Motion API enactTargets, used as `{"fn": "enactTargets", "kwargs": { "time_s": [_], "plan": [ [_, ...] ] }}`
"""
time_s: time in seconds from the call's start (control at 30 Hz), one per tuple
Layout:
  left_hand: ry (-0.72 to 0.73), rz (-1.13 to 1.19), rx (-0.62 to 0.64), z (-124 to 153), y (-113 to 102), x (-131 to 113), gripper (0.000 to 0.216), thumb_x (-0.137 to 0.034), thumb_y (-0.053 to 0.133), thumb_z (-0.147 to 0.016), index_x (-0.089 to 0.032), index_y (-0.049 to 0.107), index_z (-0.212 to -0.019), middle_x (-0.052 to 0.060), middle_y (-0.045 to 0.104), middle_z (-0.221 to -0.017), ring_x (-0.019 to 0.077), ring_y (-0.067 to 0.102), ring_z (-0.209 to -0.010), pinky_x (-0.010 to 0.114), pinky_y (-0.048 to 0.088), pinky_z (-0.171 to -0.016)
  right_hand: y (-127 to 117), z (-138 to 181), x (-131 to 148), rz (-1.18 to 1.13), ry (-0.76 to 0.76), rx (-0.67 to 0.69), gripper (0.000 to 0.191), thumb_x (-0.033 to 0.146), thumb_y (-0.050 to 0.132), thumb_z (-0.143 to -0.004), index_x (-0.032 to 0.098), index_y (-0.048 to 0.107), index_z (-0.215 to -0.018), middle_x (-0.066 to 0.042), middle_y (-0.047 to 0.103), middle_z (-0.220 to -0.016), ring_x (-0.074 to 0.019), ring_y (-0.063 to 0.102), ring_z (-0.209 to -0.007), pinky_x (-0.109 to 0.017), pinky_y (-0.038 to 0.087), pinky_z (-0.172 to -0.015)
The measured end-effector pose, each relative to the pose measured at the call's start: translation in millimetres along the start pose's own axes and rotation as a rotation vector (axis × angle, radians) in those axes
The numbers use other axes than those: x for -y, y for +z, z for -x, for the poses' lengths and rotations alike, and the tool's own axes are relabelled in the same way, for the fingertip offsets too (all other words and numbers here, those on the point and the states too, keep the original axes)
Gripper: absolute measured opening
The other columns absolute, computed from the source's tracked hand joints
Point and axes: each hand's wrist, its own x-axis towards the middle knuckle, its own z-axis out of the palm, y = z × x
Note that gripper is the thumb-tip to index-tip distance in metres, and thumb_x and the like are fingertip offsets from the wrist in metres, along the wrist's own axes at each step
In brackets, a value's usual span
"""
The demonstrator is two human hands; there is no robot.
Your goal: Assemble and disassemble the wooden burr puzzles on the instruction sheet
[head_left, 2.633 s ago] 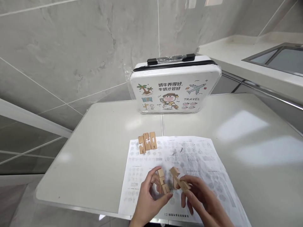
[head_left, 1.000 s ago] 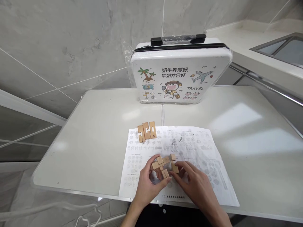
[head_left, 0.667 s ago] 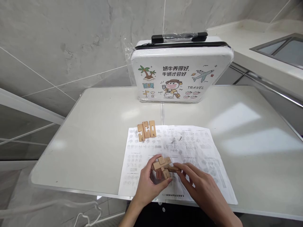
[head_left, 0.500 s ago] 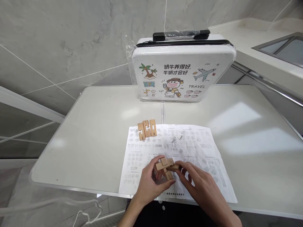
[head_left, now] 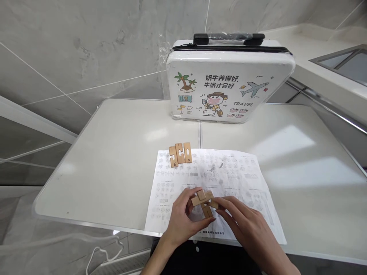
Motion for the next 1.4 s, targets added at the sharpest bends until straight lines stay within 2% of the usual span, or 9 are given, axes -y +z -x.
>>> {"fn": "enactTargets", "kwargs": {
  "time_s": [0.13,0.3,0.5,0.67,0.8,0.93,1.07,1.23,1.4],
  "plan": [
    [0.003,-0.068,-0.012,2,1,0,0.067,-0.035,0.093,-0.076,-0.026,0.062,-0.135,0.007,0.067,-0.115,0.0197,0.067,-0.093,0.028,0.059,-0.073,-2,1,2,0.007,-0.011,0.028,0.032,0.029,0.04,-0.115,0.029,0.058,-0.142,-0.011,0.074,-0.124,-0.0238,0.079,-0.09,-0.031,0.058,-0.066],
    [0.022,-0.154,0.03,2,0,1,0.065,-0.034,0.089,-0.079,-0.028,0.061,-0.138,0.006,0.068,-0.114,0.0193,0.067,-0.09,0.028,0.058,-0.073,-6,2,3,0.008,-0.006,0.071,0.042,0.022,0.034,-0.114,0.032,0.055,-0.149,-0.011,0.073,-0.125,-0.0228,0.078,-0.089,-0.031,0.058,-0.066],
    [0.105,-0.226,0.05,2,-1,3,0.072,-0.038,0.093,-0.076,-0.03,0.062,-0.141,0.005,0.065,-0.112,0.0205,0.065,-0.093,0.031,0.059,-0.076,-4,1,2,0.044,-0.004,0.027,0.037,0.027,0.038,-0.115,0.029,0.061,-0.143,-0.01,0.075,-0.109,-0.0216,0.077,-0.082,-0.027,0.054,-0.06],
    [0.139,-0.239,0.053,1,-1,3,0.072,-0.042,0.095,-0.075,-0.032,0.065,-0.14,0.006,0.064,-0.118,0.0178,0.062,-0.086,0.03,0.057,-0.073,-5,-1,9,-0.055,-0.035,0.019,0.036,0.026,0.041,-0.114,0.031,0.065,-0.14,-0.008,0.075,-0.109,-0.0197,0.076,-0.079,-0.028,0.058,-0.066],
    [0.097,-0.187,0.081,0,-2,0,0.073,-0.041,0.095,-0.075,-0.031,0.065,-0.141,0.006,0.067,-0.114,0.0149,0.057,-0.077,0.026,0.051,-0.063,-8,-1,9,-0.169,0.006,0.007,0.032,0.031,0.046,-0.114,0.033,0.063,-0.141,-0.007,0.074,-0.108,-0.0187,0.074,-0.078,-0.028,0.058,-0.066],
    [0.076,-0.114,0.094,2,-5,-5,0.074,-0.043,0.096,-0.072,-0.03,0.067,-0.139,0.007,0.067,-0.115,0.0211,0.063,-0.092,0.031,0.057,-0.076,-8,-1,2,-0.294,0.114,-0.001,0.032,0.038,0.049,-0.113,0.031,0.059,-0.142,-0.008,0.074,-0.108,-0.0202,0.074,-0.081,-0.029,0.061,-0.066],
    [0.044,-0.007,0.099,4,-8,-7,0.073,-0.044,0.098,-0.069,-0.027,0.07,-0.134,0.008,0.066,-0.113,0.0258,0.065,-0.101,0.035,0.058,-0.084,-4,-1,-6,-0.402,0.118,0.114,0.032,0.039,0.05,-0.111,0.032,0.061,-0.14,-0.008,0.073,-0.118,-0.0201,0.075,-0.084,-0.031,0.064,-0.074],
    [0.052,0.045,0.165,5,-11,-8,0.071,-0.04,0.096,-0.073,-0.031,0.067,-0.138,0.007,0.064,-0.114,0.0262,0.064,-0.103,0.037,0.056,-0.09,2,-4,-5,-0.512,0.168,0.154,0.025,0.043,0.047,-0.112,0.027,0.064,-0.118,-0.006,0.073,-0.106,-0.0203,0.072,-0.082,-0.032,0.061,-0.075],
    [0.089,0.011,0.206,7,-12,-9,0.071,-0.027,0.09,-0.076,-0.033,0.063,-0.142,0.007,0.064,-0.118,0.028,0.064,-0.109,0.045,0.053,-0.102,-1,-7,2,-0.702,0.231,0.237,0.035,0.048,0.039,-0.114,0.024,0.058,-0.096,-0.002,0.067,-0.088,-0.0186,0.066,-0.079,-0.029,0.056,-0.073]
  ]
}}
